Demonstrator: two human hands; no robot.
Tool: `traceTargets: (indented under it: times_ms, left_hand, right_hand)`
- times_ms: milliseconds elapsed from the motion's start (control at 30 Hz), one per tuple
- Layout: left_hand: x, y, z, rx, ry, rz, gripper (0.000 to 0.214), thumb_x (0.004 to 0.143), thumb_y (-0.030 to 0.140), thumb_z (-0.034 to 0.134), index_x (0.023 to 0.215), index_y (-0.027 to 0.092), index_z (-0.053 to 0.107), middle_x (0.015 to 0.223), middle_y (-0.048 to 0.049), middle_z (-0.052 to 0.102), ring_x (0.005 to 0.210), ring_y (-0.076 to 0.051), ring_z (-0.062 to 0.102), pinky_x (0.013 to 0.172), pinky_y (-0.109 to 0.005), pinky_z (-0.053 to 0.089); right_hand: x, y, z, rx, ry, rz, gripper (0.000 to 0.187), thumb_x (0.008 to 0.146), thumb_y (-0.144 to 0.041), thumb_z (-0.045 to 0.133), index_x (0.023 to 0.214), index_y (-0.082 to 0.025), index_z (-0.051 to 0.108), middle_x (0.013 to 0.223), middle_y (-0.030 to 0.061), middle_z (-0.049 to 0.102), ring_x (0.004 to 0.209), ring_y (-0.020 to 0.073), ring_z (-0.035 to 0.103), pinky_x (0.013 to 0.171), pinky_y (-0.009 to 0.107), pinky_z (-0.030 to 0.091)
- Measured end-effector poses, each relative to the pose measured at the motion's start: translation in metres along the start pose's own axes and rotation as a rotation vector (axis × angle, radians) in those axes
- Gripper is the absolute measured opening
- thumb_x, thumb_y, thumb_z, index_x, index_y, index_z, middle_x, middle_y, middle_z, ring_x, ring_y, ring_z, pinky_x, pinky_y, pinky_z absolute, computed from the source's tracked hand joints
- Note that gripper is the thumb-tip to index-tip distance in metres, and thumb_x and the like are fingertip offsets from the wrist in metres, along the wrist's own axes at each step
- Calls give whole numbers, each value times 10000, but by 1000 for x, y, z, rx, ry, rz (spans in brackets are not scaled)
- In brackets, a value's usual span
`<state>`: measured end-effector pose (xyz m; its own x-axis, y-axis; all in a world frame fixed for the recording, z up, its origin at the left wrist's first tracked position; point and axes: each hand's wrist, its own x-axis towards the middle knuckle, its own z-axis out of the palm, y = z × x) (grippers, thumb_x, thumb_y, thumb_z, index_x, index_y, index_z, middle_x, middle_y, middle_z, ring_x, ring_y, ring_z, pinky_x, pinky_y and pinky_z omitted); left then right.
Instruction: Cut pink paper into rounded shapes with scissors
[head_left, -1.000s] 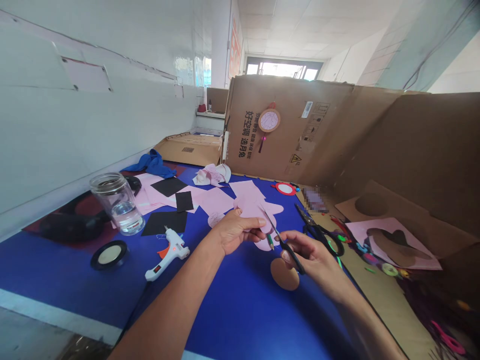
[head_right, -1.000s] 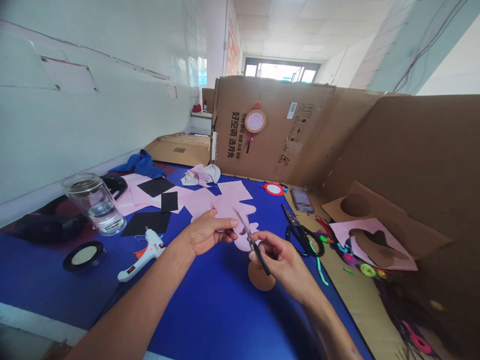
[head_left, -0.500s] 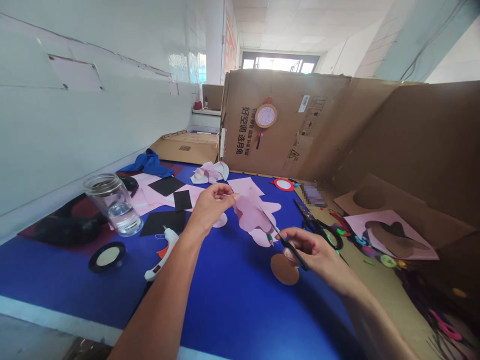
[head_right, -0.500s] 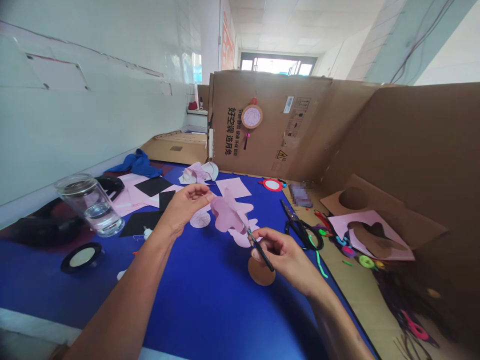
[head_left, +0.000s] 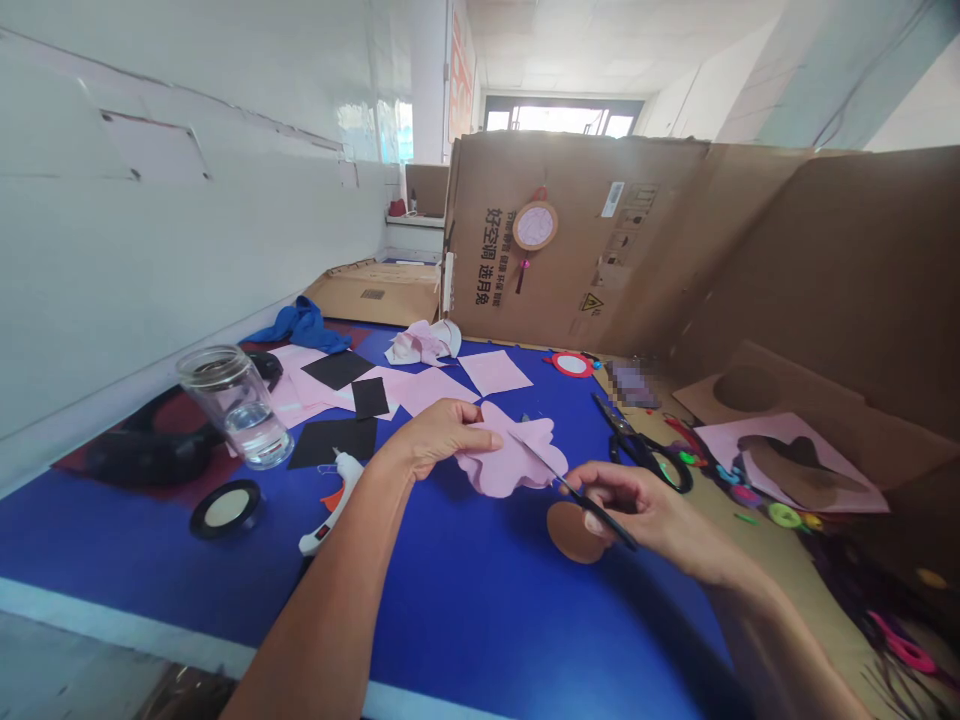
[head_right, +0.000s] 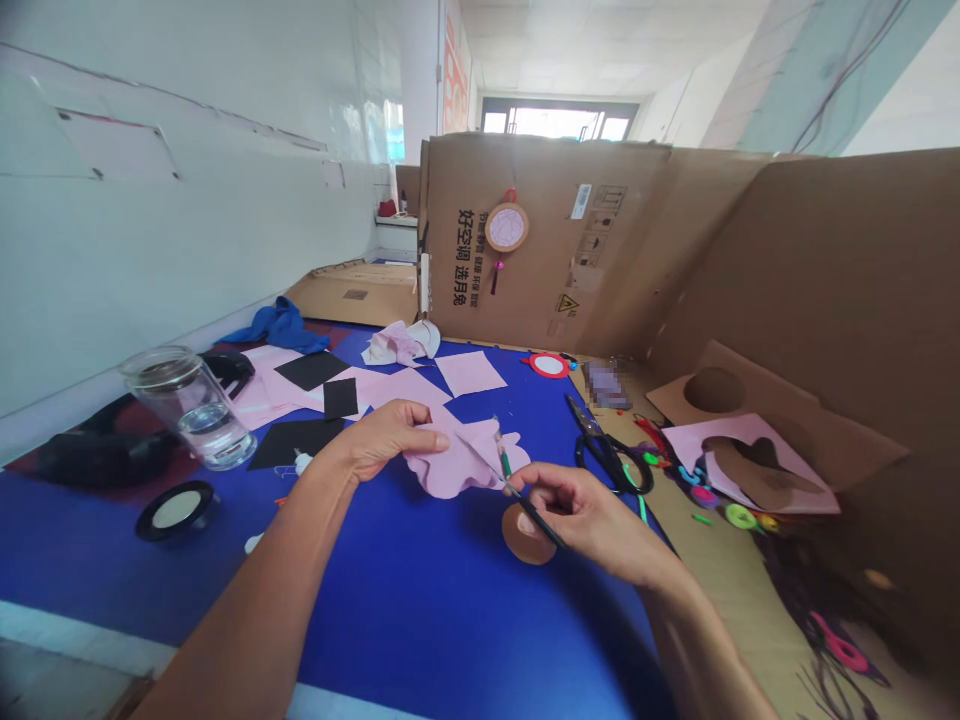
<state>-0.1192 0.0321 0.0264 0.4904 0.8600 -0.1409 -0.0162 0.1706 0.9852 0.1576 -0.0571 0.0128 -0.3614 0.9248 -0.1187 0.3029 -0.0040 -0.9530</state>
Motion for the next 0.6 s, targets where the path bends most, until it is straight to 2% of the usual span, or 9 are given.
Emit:
traceTargets:
  times_ms: [100,200,300,600]
  left_hand:
    - [0,-1,0,30,-27,-3,207,643,243,905,795,139,811,769,-74,770,656,-136,653,597,-230,461]
    - [-1,-2,2,-1,-55,-15,256,653,286,923,835,137,821,838,-107,798,716,-166,701,656,-255,522]
    - [-2,-2,6,-46,-42,-20,306,626,298,960,836,130,815,862,-121,803,745,-182,723,726,-290,568]
    - [1,-3,10,-71,-15,-31,241,653,258,950,808,124,824,811,-105,796,683,-157,709,676,-265,556]
  right_hand:
    - [-1,-3,0,-12,2,7,531,760,-664,859,1002,-210,730,647,-60,443,590,118,326,556,256,290]
    - [-1,-2,-1,-6,-6,6,514,769,-652,860,1007,-214,732,638,-65,430,586,118,321,554,254,294]
    - [-1,3,-1,10,-19,-8,461,806,-609,851,1011,-213,733,649,-67,425,592,116,319,561,249,303]
    - [1,8,-2,30,-47,-22,401,866,-534,827,1057,-200,714,669,-72,412,617,115,295,575,248,263]
